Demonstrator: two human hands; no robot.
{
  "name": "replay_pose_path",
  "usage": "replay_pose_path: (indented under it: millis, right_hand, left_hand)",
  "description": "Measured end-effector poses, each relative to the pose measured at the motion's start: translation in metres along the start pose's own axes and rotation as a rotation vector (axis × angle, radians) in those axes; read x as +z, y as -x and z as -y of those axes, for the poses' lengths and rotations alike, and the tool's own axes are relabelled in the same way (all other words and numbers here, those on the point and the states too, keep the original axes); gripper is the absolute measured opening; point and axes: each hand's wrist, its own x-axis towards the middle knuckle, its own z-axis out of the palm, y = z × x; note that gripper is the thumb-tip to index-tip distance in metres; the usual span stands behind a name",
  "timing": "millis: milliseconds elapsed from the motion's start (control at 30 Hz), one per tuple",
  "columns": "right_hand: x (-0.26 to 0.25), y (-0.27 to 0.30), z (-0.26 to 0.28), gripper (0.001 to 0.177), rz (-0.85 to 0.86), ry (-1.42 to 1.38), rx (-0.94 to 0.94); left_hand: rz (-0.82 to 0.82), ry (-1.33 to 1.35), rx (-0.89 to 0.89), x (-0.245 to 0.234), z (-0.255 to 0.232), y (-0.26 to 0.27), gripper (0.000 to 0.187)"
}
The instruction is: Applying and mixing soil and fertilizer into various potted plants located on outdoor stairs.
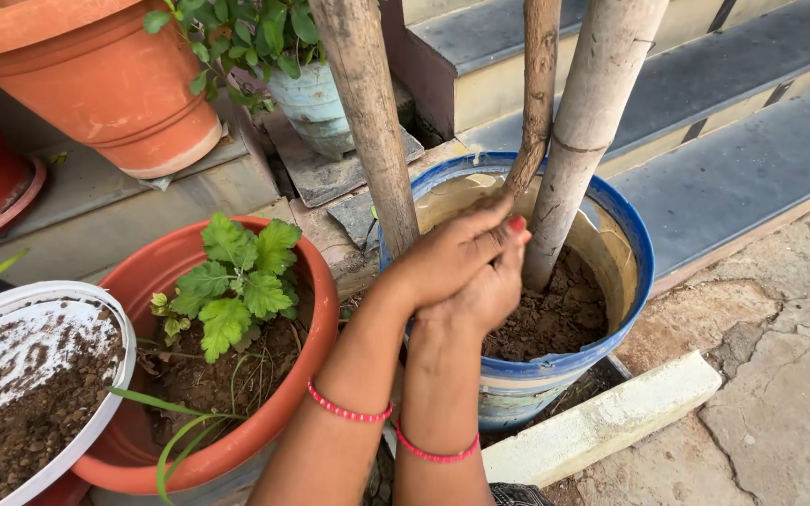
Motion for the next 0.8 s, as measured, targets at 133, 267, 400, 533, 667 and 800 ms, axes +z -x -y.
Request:
replay_pose_path:
  millis: [133,267,400,533,667,800]
  right_hand:
    - [-0.002,-0.005,0.002,0.045,-0.332,0.666,0.024]
    - [0.043,0.000,-0.012,0.041,-0.446,0.772,-0.022]
    - [0.038,0.003,-0.012,0.039,-0.454,0.831,-0.089]
    - [0.032,0.006,-0.010,0.039,-0.445,0.827,-0.186]
    - [0.032,0.004,-0.005,0.043,-0.481,0.764,-0.175]
    - [0.024,0.004,0.000,0.050,-0.504,0.664,-0.091]
  left_hand:
    - [-0.009,0.193,-0.170,-0.003,0.024,-0.001,0.074]
    - [-0.018,0.257,-0.172,-0.009,0.029,0.001,0.074]
    - [0.057,0.293,-0.246,-0.012,0.019,0.000,0.074]
    - [0.220,0.238,-0.204,-0.015,0.007,-0.004,0.078]
    - [0.277,-0.013,-0.170,-0.014,0.001,-0.009,0.074]
    - [0.214,-0.159,-0.087,-0.011,0.004,-0.009,0.071]
